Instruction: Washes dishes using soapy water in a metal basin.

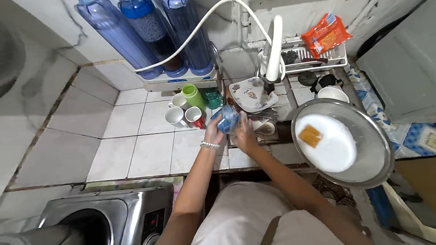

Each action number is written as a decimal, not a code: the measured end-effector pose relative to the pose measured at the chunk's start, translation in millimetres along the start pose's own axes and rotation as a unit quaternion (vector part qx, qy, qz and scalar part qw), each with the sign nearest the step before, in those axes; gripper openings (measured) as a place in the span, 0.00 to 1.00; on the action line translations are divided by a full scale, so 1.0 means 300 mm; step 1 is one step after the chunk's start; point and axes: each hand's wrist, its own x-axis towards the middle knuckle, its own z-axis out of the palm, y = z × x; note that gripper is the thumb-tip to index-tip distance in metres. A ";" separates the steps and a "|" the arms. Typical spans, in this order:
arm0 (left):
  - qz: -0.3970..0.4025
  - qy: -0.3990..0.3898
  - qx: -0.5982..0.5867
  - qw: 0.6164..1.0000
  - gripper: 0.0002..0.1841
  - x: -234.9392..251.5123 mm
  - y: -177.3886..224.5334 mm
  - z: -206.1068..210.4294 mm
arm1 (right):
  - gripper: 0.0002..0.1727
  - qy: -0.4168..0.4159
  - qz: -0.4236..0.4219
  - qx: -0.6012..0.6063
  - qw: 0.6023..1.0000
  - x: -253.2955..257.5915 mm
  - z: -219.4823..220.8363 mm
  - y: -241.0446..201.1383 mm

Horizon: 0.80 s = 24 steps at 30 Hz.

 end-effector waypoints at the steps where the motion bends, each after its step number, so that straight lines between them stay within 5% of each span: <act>1: 0.029 0.023 0.048 0.998 0.11 0.012 -0.007 0.012 | 0.34 -0.037 0.026 -0.002 0.999 0.027 0.013 -0.014; 4: 0.095 0.049 0.292 0.950 0.21 0.029 -0.030 0.037 | 0.32 -0.121 0.105 0.039 0.986 0.085 0.046 -0.078; 7: 0.071 -0.021 0.600 0.797 0.25 0.060 -0.021 0.037 | 0.33 -0.124 0.088 0.111 0.982 0.100 0.102 -0.083; 10: 0.026 -0.045 0.774 0.631 0.24 0.082 0.006 0.053 | 0.33 -0.102 0.088 0.247 0.960 0.141 0.153 -0.044; 14: -0.058 -0.064 0.858 0.506 0.21 0.096 0.053 0.082 | 0.32 -0.138 0.147 0.390 0.898 0.191 0.180 -0.041; 17: -0.078 -0.076 0.879 0.465 0.20 0.129 0.050 0.059 | 0.30 -0.141 0.187 0.423 0.876 0.221 0.238 -0.033; 20: -0.059 -0.062 0.889 0.450 0.21 0.141 0.037 0.032 | 0.36 -0.154 0.202 0.364 0.896 0.271 0.313 0.004; 22: -0.027 -0.049 0.877 0.477 0.21 0.139 0.039 0.013 | 0.36 -0.172 0.201 0.314 0.912 0.292 0.297 0.001; 24: 0.085 -0.033 0.821 0.564 0.22 0.129 0.012 -0.059 | 0.28 -0.161 0.189 0.354 0.901 0.293 0.257 -0.017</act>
